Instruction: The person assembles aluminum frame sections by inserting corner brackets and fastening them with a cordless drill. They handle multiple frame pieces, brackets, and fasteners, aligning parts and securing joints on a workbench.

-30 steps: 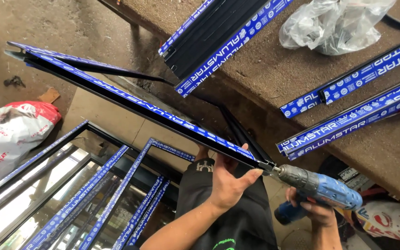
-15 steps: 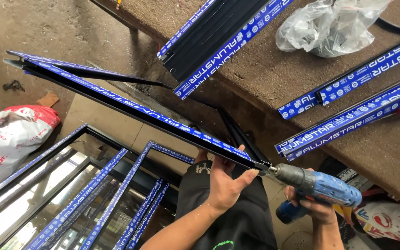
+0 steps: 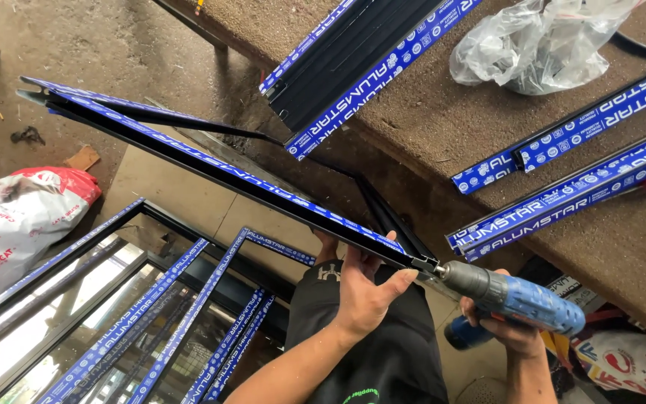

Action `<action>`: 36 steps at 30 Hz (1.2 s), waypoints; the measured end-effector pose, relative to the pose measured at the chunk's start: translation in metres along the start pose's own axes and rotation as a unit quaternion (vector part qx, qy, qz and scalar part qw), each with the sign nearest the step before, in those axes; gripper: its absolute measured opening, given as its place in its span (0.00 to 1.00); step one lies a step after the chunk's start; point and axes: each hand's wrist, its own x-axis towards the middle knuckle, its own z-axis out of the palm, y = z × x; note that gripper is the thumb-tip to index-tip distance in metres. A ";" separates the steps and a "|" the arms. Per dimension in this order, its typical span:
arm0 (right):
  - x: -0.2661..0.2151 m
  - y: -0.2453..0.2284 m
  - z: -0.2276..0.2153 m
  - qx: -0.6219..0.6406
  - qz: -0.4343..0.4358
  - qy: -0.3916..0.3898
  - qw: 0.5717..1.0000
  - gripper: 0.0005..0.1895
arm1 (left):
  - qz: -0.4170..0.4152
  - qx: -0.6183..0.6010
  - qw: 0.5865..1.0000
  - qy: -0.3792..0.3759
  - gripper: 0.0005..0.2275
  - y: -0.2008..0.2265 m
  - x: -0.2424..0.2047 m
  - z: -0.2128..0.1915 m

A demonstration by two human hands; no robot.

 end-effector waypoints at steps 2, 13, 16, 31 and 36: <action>-0.009 0.007 -0.014 -0.033 0.006 -0.011 0.999 0.22 | -0.044 0.022 0.999 0.005 0.32 0.001 0.000 -0.002; -0.020 0.041 -0.030 -0.093 0.080 0.029 0.992 0.31 | 0.023 -0.268 0.945 0.185 0.11 0.038 0.063 0.028; 0.025 -0.001 0.002 -0.305 0.086 0.010 0.948 0.13 | 0.071 -0.276 0.933 0.222 0.14 0.027 0.071 0.035; 0.050 0.033 -0.102 -0.417 -0.121 -0.208 0.877 0.26 | 0.132 -0.252 0.917 0.278 0.16 0.010 0.094 0.031; 0.059 0.026 -0.098 -0.402 -0.115 -0.208 0.884 0.38 | 0.155 -0.194 0.933 0.262 0.17 0.025 0.091 0.038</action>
